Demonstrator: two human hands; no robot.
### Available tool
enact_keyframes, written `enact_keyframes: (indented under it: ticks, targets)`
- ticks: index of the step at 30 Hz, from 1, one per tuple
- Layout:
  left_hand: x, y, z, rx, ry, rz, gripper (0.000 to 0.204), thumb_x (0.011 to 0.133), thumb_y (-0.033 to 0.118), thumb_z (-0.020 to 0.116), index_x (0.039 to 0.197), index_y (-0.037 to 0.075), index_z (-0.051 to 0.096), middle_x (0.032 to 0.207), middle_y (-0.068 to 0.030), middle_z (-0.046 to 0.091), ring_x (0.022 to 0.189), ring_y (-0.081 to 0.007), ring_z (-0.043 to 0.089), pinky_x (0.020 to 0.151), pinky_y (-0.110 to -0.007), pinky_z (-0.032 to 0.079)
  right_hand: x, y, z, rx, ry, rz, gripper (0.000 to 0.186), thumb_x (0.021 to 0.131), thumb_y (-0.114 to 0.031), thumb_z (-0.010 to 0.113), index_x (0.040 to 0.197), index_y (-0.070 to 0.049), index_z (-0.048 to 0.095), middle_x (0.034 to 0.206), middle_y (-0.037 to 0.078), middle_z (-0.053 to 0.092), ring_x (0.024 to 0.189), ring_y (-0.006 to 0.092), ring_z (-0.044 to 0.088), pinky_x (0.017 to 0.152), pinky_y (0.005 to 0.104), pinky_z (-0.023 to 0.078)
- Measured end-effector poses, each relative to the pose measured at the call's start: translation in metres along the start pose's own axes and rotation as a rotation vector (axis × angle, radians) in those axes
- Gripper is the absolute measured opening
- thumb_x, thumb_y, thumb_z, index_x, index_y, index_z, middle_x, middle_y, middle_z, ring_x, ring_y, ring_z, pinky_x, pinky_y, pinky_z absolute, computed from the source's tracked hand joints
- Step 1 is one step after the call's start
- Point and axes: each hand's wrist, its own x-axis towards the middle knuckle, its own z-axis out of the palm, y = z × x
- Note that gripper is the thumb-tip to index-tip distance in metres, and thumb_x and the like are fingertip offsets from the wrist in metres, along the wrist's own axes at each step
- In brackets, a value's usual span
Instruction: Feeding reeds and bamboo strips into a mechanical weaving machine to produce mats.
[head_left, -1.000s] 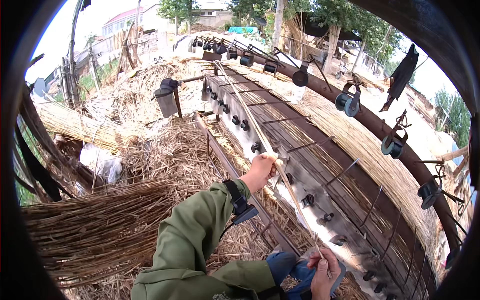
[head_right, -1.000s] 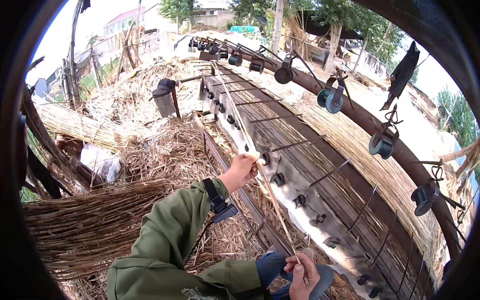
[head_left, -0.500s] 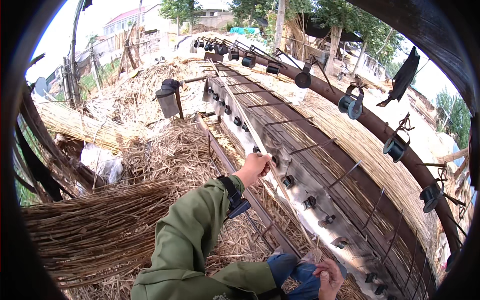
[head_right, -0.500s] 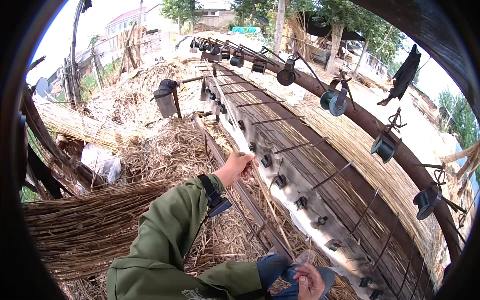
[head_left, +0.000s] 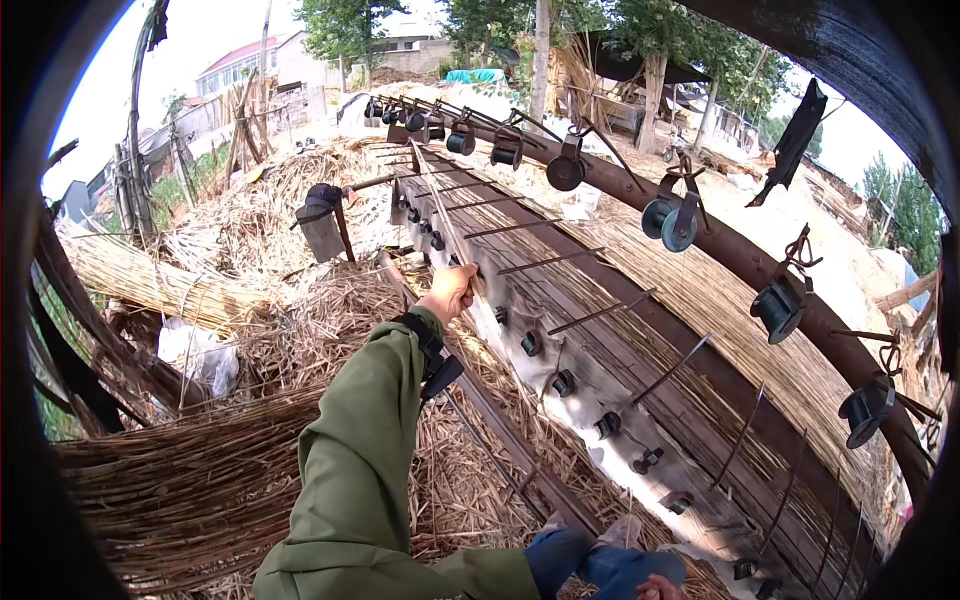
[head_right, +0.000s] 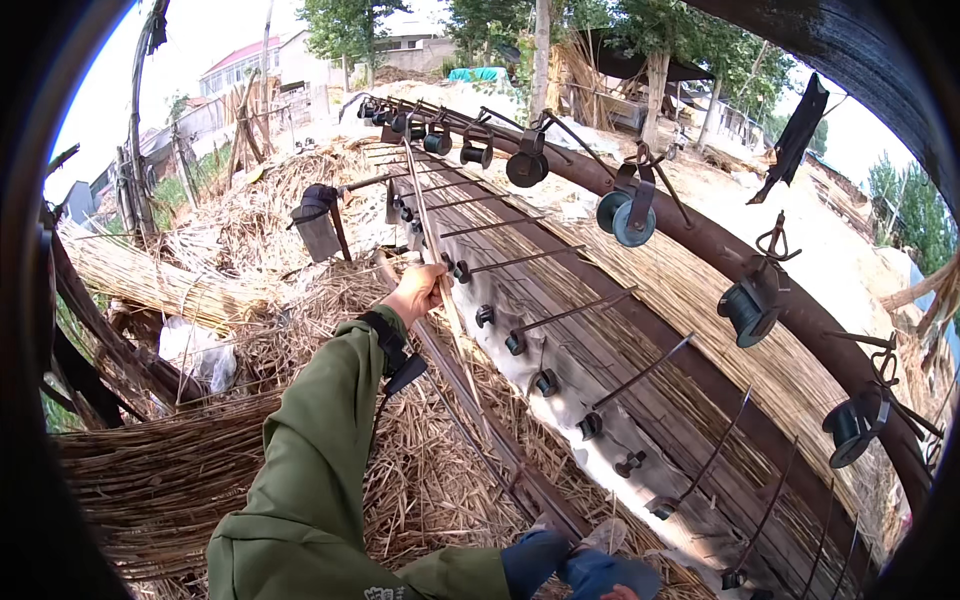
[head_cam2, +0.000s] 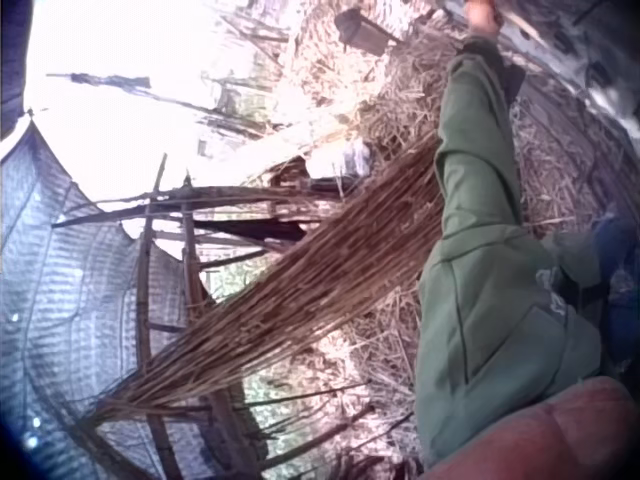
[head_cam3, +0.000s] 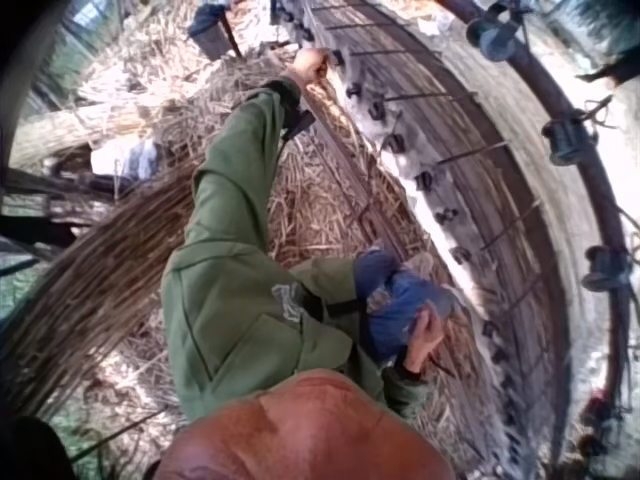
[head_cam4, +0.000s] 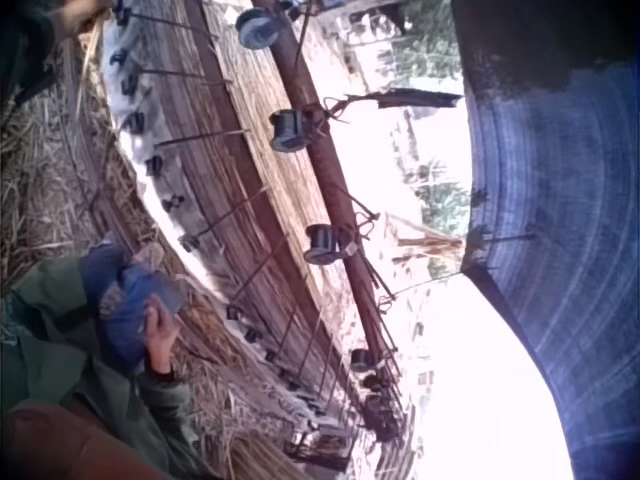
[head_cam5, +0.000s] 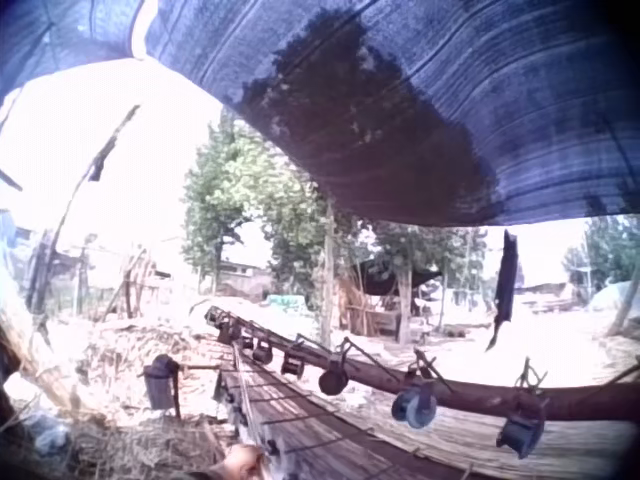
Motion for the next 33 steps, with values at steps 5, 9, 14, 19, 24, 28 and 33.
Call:
enact_keyframes:
  ticks: [5,9,14,19,24,28,33]
  targets:
    - [0.026,0.000,0.020,0.022,0.112,0.035,0.025,0.083,0.014,0.055,0.062,0.002,0.050,0.051,-0.0040,0.045,0.037,-0.0128,0.036,0.033,-0.026,0.028,0.006,0.009,-0.010,-0.083,-0.028,-0.040,0.020,0.086,-0.010,0.050,0.100,0.001,0.060,0.072,0.004,0.059,0.059,0.0080,0.050,0.052,0.0221,0.041]
    - [0.056,-0.007,0.057,-0.045,0.061,0.007,0.025,0.083,0.017,0.057,0.062,0.006,0.050,0.054,-0.0031,0.048,0.040,-0.0071,0.040,0.035,-0.020,0.032,0.008,0.005,-0.013,0.202,0.032,0.222,0.018,0.086,-0.009,0.052,0.098,0.000,0.061,0.073,0.005,0.060,0.062,0.0095,0.054,0.056,0.0227,0.044]
    - [0.069,-0.026,0.087,-0.104,-0.083,0.185,0.033,0.083,0.019,0.057,0.109,0.004,0.044,0.093,-0.0088,0.055,0.078,-0.0161,0.060,0.052,-0.019,0.047,0.019,0.005,-0.026,0.226,-0.170,0.177,0.017,0.085,-0.007,0.052,0.099,0.000,0.060,0.078,0.006,0.062,0.069,0.0113,0.058,0.061,0.0249,0.047]
    - [0.039,-0.061,0.095,0.048,-0.066,0.263,0.020,0.082,0.014,0.054,0.101,0.009,0.050,0.081,-0.0041,0.057,0.058,-0.0131,0.058,0.045,-0.021,0.040,0.022,0.003,-0.026,0.291,-0.141,0.182,0.016,0.084,-0.007,0.054,0.097,0.000,0.061,0.078,0.008,0.062,0.069,0.0137,0.059,0.061,0.0256,0.047]
    - [-0.047,-0.160,0.103,0.212,-0.270,0.028,0.008,0.085,0.012,0.051,0.091,0.007,0.053,0.074,-0.0025,0.056,0.052,-0.0099,0.051,0.042,-0.021,0.037,0.024,0.027,-0.018,0.376,-0.178,0.035,0.017,0.083,-0.005,0.057,0.099,0.000,0.061,0.078,0.007,0.062,0.064,0.0100,0.059,0.057,0.0226,0.048]
    - [-0.130,-0.261,0.106,0.359,-0.655,-0.320,0.008,0.087,0.013,0.051,0.085,0.009,0.057,0.070,-0.0003,0.058,0.054,-0.0087,0.053,0.046,-0.021,0.040,0.018,0.040,-0.012,0.269,-0.113,-0.071,0.015,0.079,-0.001,0.059,0.094,0.000,0.061,0.074,0.008,0.061,0.064,0.0163,0.060,0.055,0.0252,0.047]
    - [-0.192,-0.363,0.131,0.561,-1.017,-0.426,0.017,0.085,0.011,0.054,0.102,0.006,0.054,0.081,-0.0008,0.058,0.063,-0.0100,0.057,0.051,-0.021,0.043,0.018,0.042,-0.012,0.209,-0.074,-0.185,0.016,0.076,0.001,0.061,0.092,0.000,0.062,0.073,0.008,0.061,0.063,0.0177,0.060,0.054,0.0256,0.047]
